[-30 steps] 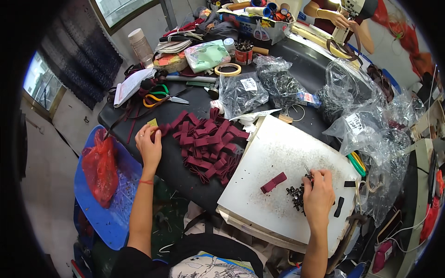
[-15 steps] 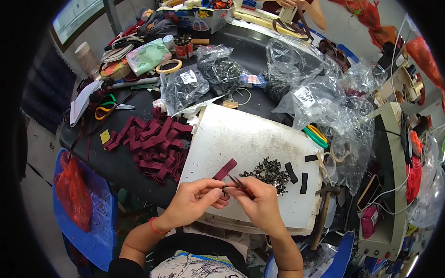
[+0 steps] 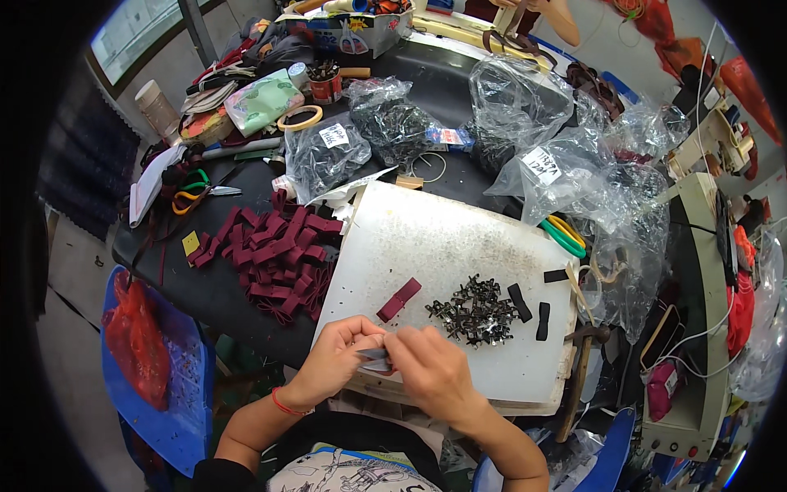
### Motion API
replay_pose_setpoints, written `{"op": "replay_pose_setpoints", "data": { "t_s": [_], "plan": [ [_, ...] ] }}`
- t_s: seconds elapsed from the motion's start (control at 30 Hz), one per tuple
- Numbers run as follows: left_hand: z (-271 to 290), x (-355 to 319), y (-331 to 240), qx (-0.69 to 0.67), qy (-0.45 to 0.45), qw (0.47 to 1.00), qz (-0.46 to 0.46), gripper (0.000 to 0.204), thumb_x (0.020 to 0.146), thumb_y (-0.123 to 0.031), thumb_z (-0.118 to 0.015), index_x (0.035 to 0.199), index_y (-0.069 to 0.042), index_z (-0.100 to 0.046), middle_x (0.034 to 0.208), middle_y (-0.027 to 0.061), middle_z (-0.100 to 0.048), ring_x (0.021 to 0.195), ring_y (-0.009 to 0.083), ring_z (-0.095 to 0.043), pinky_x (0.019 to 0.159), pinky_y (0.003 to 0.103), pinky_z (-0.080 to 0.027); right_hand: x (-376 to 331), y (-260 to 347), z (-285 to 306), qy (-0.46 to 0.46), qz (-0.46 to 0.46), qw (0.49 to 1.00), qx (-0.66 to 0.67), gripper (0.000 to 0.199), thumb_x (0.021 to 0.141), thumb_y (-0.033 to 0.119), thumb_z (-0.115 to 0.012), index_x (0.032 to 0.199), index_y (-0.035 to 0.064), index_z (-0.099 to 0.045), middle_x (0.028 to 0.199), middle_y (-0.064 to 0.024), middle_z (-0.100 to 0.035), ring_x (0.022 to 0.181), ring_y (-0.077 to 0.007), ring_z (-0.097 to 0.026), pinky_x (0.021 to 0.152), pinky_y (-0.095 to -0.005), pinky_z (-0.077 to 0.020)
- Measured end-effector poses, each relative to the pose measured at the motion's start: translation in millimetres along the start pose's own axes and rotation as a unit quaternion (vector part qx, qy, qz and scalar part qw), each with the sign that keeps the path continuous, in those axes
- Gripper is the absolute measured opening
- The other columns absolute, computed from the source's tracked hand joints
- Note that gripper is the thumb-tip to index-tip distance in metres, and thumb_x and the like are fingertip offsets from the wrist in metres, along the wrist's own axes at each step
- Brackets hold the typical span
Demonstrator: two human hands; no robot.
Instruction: The person assembles small fabric components by hand. They use a hammer to flatten maroon fabric strips on a white board, then use pliers to attach small black plastic clips to the fabric ends. The person works at a cluttered table in a workshop environment.
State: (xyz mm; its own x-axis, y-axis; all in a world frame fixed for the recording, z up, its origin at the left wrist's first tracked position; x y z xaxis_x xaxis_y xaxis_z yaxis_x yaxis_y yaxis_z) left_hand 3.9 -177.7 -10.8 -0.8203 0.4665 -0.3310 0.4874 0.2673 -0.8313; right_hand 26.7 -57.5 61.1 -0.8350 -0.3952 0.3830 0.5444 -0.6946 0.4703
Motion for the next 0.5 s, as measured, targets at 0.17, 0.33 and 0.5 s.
{"op": "replay_pose_setpoints", "data": {
  "t_s": [0.17, 0.33, 0.5],
  "plan": [
    [-2, -3, -13, -0.028, -0.011, 0.999, 0.016, 0.015, 0.095, -0.008, -0.051, 0.096, 0.005, -0.058, 0.093, 0.0124, -0.066, 0.081, 0.0182, -0.068, 0.075, 0.028, -0.057, 1, -10, 11, -0.077, -0.082, 0.984, 0.137, 0.048, 0.057, -0.014, -0.064, 0.103, 0.0016, -0.065, 0.095, -0.0107, -0.061, 0.073, -0.0236, -0.059, 0.06, -0.0312, -0.0497],
    [-1, 0, -8, -0.013, -0.003, 0.999, 0.049, 0.016, 0.095, -0.012, -0.054, 0.095, 0.003, -0.061, 0.093, 0.0107, -0.066, 0.076, 0.0143, -0.067, 0.073, 0.027, -0.055, -9, -2, 4, -0.066, 0.08, 0.994, 0.035, 0.043, 0.064, -0.006, -0.066, 0.107, -0.0007, -0.063, 0.104, -0.0154, -0.065, 0.074, -0.0252, -0.062, 0.06, -0.0319, -0.0519],
    [-7, -5, -30, 0.323, -0.009, 0.946, 0.023, 0.016, 0.092, -0.013, -0.059, 0.1, 0.0, -0.062, 0.094, 0.0093, -0.066, 0.078, 0.0162, -0.063, 0.069, 0.03, -0.052, -25, -22, -2, -0.071, -0.035, 0.995, 0.066, 0.041, 0.067, -0.008, -0.064, 0.108, -0.0001, -0.061, 0.095, -0.0141, -0.064, 0.075, -0.0268, -0.062, 0.063, -0.0339, -0.052]
  ]
}}
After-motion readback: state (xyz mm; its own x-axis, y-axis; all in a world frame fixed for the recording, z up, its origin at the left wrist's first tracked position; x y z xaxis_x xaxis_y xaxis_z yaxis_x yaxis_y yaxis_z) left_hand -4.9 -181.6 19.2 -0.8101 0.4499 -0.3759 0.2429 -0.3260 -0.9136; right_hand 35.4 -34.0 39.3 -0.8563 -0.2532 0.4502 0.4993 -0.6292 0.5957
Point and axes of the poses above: each hand's wrist, its own x-axis towards the middle knuckle, its own z-axis out of the back of the hand, y = z × x, the point moved 6 cm from there along x, towards the middle knuckle
